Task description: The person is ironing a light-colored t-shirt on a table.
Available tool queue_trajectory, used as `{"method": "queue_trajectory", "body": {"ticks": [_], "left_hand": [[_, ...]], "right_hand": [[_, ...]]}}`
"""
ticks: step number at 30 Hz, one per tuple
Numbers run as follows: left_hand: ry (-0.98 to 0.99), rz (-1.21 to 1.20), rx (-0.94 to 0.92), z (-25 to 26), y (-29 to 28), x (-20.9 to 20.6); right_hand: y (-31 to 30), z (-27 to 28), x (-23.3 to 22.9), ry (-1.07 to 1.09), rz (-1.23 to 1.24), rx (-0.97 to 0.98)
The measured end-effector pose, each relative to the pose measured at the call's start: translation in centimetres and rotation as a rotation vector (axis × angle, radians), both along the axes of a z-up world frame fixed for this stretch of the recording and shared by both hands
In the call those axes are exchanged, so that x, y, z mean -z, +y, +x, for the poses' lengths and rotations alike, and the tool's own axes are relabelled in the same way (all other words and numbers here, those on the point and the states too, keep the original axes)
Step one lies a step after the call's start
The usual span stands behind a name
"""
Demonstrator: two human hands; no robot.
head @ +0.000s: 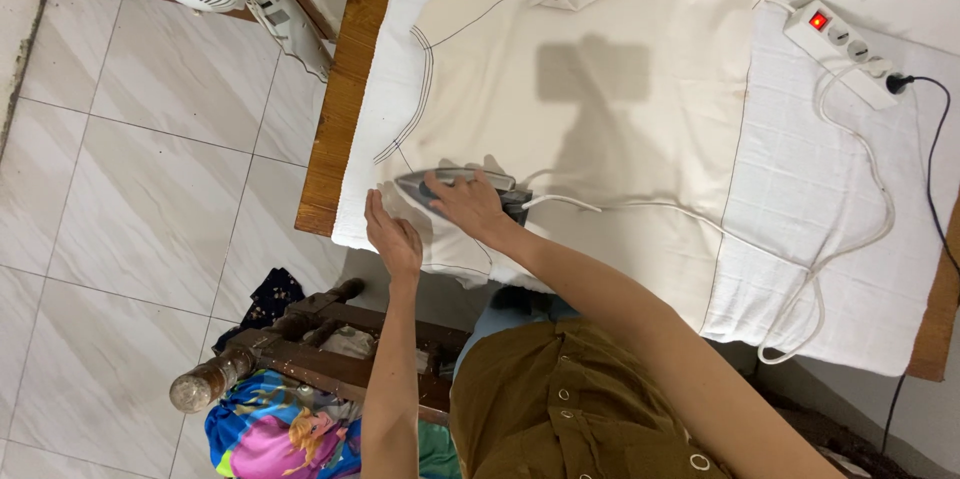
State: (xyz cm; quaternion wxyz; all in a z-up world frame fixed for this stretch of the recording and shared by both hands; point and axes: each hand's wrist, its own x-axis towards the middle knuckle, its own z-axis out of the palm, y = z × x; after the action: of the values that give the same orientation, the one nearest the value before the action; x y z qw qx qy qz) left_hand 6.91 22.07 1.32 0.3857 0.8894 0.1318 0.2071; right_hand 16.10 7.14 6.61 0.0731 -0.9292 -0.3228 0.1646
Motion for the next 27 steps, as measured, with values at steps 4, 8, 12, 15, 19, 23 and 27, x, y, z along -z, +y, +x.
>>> {"method": "queue_trajectory", "body": {"ticks": [4,8,12,15,19,23,27], "left_hand": [[-0.034,0.015,0.019,-0.3,-0.4,1.1],[0.074,0.002,-0.025,-1.0,-0.2,1.6],[0.163,-0.007,-0.057,-2.0,0.0,1.7],[0.157,-0.014,-0.052,-2.1,-0.4,1.3],[0.187,-0.144,-0.069,-2.1,-0.4,2.5],[0.195,-0.118,-0.056,-2.0,-0.6,2.2],[0.225,0.111,0.074,-1.2,-1.0,1.4]], "right_hand": [[1.0,2.0,2.3,-0.048,-0.037,0.089],[1.6,3.1,1.7,-0.004,-0.059,0.179],[1.3,2.7,0.1,0.089,-0.053,0.066],[0.9,1.1,0.4,0.099,-0.006,-0.056],[-0.2,-1.2,-0.4,0.254,0.04,-0.075],[-2.7,-2.3,-1.8,0.186,-0.073,-0.115],[-5.8,-2.7,1.4,-0.054,0.024,-0.05]]}}
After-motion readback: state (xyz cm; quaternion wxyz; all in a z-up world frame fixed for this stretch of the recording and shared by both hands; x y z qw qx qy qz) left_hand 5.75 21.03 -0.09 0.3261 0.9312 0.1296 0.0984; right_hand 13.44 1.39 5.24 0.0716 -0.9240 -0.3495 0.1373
